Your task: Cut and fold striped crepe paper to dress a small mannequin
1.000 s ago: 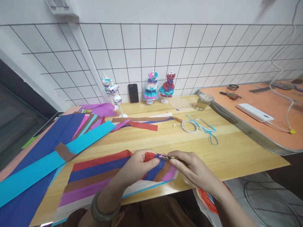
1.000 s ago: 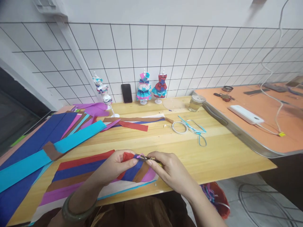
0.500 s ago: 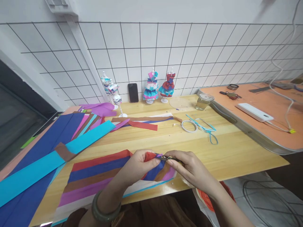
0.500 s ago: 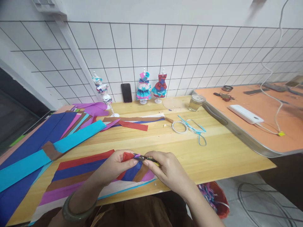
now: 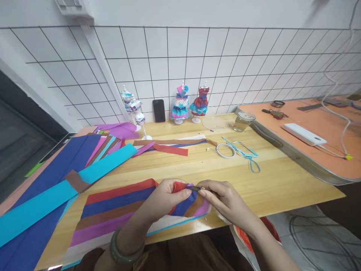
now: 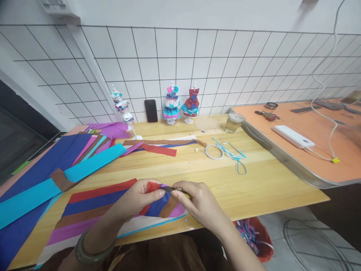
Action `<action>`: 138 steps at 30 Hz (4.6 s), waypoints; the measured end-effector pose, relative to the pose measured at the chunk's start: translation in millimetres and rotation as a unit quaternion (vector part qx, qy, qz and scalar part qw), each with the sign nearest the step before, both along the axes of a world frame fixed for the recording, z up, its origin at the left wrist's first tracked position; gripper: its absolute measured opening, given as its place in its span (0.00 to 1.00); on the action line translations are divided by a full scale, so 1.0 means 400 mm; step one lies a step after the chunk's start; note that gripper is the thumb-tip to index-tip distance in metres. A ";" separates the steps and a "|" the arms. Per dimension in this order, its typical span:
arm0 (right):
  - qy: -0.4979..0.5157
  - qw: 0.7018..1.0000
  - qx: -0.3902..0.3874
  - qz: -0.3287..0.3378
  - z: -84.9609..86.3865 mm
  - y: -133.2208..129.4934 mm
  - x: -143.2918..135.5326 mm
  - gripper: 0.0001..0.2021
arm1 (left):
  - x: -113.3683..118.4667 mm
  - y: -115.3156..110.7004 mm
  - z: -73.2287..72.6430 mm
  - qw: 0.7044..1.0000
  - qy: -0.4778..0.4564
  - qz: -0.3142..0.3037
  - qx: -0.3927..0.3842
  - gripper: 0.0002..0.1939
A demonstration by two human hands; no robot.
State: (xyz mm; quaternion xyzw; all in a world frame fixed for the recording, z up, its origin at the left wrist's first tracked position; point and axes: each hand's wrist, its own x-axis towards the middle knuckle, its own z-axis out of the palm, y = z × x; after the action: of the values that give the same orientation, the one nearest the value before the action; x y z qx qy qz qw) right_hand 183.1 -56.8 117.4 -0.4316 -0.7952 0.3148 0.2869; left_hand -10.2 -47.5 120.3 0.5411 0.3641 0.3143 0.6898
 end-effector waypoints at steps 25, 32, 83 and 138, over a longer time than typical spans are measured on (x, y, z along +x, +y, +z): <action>0.066 0.992 -0.042 -0.094 -0.024 0.006 -0.003 0.16 | -0.011 0.004 -0.012 0.999 -0.042 -0.001 0.006 0.13; -0.092 0.969 -0.081 -0.217 -0.098 0.099 0.096 0.24 | -0.025 0.007 -0.017 0.998 0.003 0.045 -0.041 0.10; 0.025 0.991 0.052 -0.118 -0.007 -0.045 0.011 0.12 | 0.013 -0.052 -0.022 1.000 -0.020 0.013 -0.018 0.11; 0.043 0.919 0.031 -0.391 -0.283 0.025 0.106 0.19 | -0.138 -0.129 -0.103 0.993 -0.087 0.070 -0.049 0.11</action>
State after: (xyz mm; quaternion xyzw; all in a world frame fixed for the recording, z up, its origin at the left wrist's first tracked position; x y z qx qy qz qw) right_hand 225.5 -46.8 4.1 -0.6854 -0.5592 0.1704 0.4342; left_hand -65.3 -99.1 79.1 0.4503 0.3552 0.3894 0.7207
